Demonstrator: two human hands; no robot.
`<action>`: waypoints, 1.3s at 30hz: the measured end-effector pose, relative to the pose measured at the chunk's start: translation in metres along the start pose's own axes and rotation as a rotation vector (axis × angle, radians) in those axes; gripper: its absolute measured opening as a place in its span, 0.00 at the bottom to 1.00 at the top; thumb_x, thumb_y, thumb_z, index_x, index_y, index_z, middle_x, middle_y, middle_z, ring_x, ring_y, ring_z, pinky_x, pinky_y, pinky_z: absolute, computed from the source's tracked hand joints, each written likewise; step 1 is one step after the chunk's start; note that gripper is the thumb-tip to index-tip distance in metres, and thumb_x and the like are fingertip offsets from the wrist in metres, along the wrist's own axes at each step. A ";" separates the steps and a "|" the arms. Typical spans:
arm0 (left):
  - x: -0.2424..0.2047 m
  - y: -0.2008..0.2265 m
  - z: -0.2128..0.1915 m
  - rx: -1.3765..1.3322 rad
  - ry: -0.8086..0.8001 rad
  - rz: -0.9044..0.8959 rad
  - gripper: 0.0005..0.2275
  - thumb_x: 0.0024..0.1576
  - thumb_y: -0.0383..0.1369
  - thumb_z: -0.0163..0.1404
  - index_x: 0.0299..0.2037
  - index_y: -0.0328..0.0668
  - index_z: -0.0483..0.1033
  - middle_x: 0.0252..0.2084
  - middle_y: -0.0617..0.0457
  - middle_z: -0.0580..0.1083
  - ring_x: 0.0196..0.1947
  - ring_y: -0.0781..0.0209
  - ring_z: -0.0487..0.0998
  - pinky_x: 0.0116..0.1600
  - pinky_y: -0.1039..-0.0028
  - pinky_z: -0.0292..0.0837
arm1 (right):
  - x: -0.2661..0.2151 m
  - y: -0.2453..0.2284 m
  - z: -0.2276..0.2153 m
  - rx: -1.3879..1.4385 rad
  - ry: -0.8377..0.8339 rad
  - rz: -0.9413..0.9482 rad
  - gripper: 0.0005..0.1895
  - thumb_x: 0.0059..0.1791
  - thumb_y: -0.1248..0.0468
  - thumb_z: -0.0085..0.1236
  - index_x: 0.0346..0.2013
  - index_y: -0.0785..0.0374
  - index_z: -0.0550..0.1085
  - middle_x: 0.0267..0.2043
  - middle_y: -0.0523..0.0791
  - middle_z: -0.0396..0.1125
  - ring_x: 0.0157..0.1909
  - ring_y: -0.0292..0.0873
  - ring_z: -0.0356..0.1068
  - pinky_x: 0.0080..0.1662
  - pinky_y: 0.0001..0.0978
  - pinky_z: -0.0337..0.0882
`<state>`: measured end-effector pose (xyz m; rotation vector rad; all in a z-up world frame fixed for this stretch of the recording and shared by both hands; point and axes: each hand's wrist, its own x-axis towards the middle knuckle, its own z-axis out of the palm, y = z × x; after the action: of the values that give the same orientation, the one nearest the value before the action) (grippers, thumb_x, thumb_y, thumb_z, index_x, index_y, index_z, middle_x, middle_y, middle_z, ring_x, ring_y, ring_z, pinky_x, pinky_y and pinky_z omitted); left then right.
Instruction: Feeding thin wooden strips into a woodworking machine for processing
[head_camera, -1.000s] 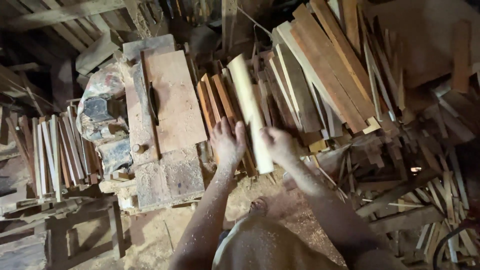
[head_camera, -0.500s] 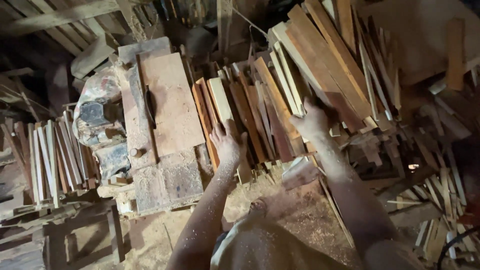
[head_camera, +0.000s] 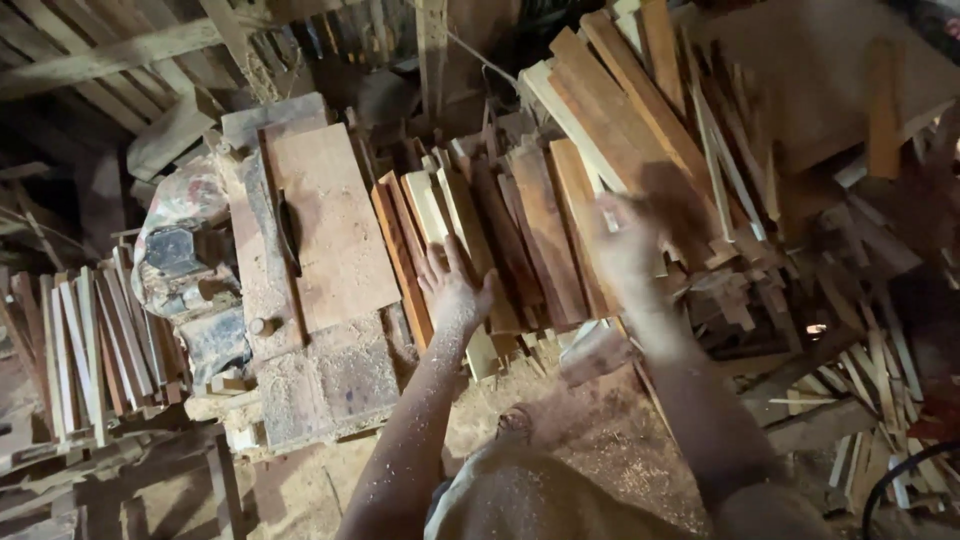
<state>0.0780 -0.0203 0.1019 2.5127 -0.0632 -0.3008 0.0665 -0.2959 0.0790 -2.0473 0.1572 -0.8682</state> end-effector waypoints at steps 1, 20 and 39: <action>-0.002 0.002 -0.002 0.018 -0.001 -0.003 0.48 0.53 0.56 0.54 0.78 0.49 0.38 0.77 0.34 0.45 0.77 0.32 0.42 0.75 0.42 0.41 | 0.019 -0.004 -0.028 -0.288 0.121 -0.153 0.09 0.46 0.65 0.72 0.40 0.53 0.82 0.35 0.42 0.76 0.43 0.42 0.77 0.50 0.30 0.74; 0.020 0.038 0.082 0.031 0.467 0.479 0.27 0.47 0.44 0.63 0.57 0.45 0.74 0.50 0.43 0.68 0.52 0.41 0.69 0.58 0.58 0.63 | 0.135 0.020 -0.102 -0.856 -0.061 -0.362 0.59 0.28 0.38 0.75 0.71 0.50 0.66 0.62 0.52 0.70 0.57 0.61 0.71 0.50 0.53 0.74; 0.059 0.148 0.101 -0.112 0.078 0.402 0.25 0.51 0.44 0.59 0.50 0.40 0.62 0.48 0.43 0.64 0.45 0.33 0.80 0.51 0.54 0.79 | 0.087 0.048 -0.090 -0.996 0.027 -0.054 0.42 0.31 0.40 0.77 0.52 0.60 0.76 0.48 0.47 0.77 0.60 0.49 0.71 0.60 0.36 0.67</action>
<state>0.1154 -0.2044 0.0951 2.3311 -0.4982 -0.0395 0.0848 -0.4222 0.1199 -2.9580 0.6563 -0.9493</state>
